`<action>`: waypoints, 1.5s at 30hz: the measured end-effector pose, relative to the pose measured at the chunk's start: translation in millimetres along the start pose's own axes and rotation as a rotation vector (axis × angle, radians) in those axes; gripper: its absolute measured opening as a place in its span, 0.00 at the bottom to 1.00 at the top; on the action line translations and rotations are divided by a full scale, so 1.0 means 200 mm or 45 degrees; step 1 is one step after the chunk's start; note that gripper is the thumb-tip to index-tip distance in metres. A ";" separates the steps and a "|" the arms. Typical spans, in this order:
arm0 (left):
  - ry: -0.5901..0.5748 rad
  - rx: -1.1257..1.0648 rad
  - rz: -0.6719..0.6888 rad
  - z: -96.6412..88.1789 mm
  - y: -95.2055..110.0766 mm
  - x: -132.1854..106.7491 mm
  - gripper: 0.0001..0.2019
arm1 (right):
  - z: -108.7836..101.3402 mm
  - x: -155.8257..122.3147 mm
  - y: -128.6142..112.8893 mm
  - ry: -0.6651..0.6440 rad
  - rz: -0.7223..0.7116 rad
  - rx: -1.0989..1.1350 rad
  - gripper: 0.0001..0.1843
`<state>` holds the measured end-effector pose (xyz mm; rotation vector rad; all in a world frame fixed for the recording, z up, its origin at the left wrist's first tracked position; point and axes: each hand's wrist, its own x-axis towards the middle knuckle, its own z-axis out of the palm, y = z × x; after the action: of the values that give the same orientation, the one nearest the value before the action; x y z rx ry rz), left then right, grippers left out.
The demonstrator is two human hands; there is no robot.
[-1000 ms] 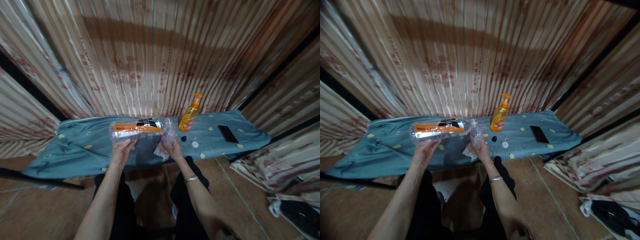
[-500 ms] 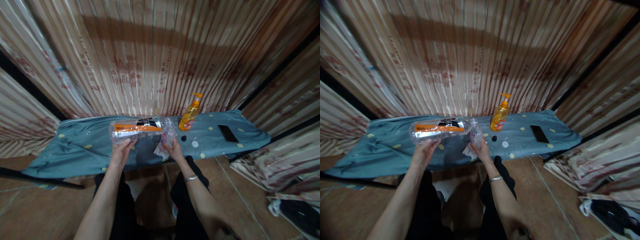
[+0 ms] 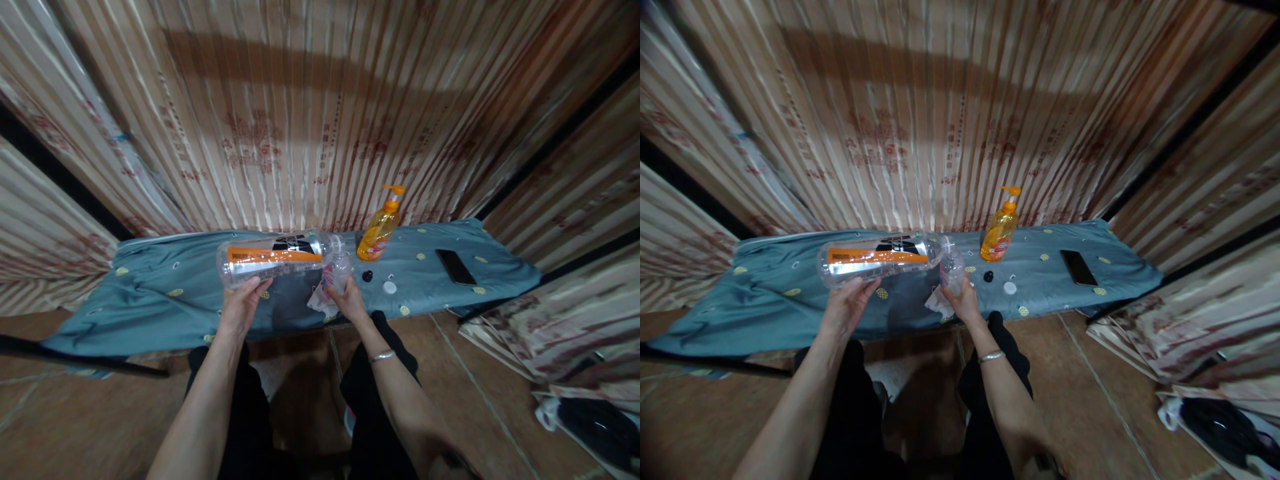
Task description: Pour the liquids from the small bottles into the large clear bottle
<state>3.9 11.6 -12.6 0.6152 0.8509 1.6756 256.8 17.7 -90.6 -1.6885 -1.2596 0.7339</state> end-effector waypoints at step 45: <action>-0.039 0.047 -0.010 -0.03 -0.01 0.03 0.25 | 0.00 0.00 0.01 0.021 -0.014 -0.042 0.37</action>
<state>0.1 16.7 -18.2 0.6603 0.8627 1.6425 256.8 18.6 -92.3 -1.7097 -1.2751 0.6949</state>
